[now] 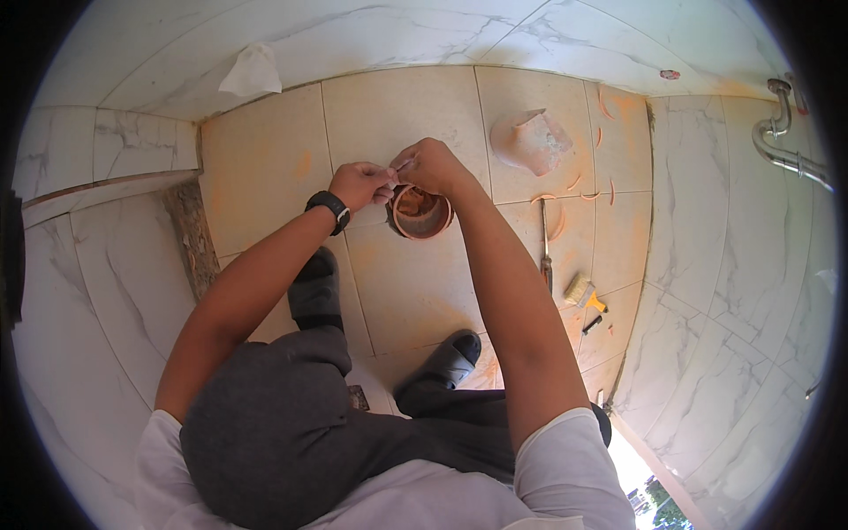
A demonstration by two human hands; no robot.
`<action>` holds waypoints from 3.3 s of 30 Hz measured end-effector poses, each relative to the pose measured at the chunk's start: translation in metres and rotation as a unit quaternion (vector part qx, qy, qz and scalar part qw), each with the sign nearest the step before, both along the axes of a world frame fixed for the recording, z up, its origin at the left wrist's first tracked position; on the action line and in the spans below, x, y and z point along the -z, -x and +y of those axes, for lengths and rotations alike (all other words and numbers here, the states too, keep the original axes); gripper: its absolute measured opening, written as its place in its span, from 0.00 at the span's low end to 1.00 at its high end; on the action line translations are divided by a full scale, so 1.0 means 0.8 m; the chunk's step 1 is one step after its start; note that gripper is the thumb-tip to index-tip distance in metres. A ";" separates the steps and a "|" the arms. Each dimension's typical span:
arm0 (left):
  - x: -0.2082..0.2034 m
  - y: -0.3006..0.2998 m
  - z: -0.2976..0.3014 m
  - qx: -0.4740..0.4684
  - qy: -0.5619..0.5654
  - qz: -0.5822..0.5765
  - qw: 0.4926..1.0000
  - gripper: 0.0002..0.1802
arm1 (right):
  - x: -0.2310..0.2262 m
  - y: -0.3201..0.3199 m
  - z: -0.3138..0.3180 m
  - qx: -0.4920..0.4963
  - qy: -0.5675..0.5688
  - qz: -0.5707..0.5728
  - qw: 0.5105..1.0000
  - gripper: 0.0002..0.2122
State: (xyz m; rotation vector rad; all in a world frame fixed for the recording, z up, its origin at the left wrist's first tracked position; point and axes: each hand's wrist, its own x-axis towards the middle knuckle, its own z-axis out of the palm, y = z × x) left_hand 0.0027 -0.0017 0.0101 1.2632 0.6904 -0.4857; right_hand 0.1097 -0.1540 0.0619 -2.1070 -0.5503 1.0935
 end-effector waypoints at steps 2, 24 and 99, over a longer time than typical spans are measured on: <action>0.005 0.003 -0.002 0.017 -0.010 -0.023 1.000 0.13 | 0.003 0.002 0.000 -0.006 0.029 -0.022 0.999 0.09; 0.003 0.036 -0.013 0.179 -0.393 -0.237 0.870 0.15 | 0.012 0.057 0.040 0.001 0.284 -0.194 0.939 0.08; 0.006 0.034 -0.005 0.203 -0.403 -0.234 0.861 0.18 | 0.027 0.024 0.005 0.089 0.169 -0.140 0.971 0.06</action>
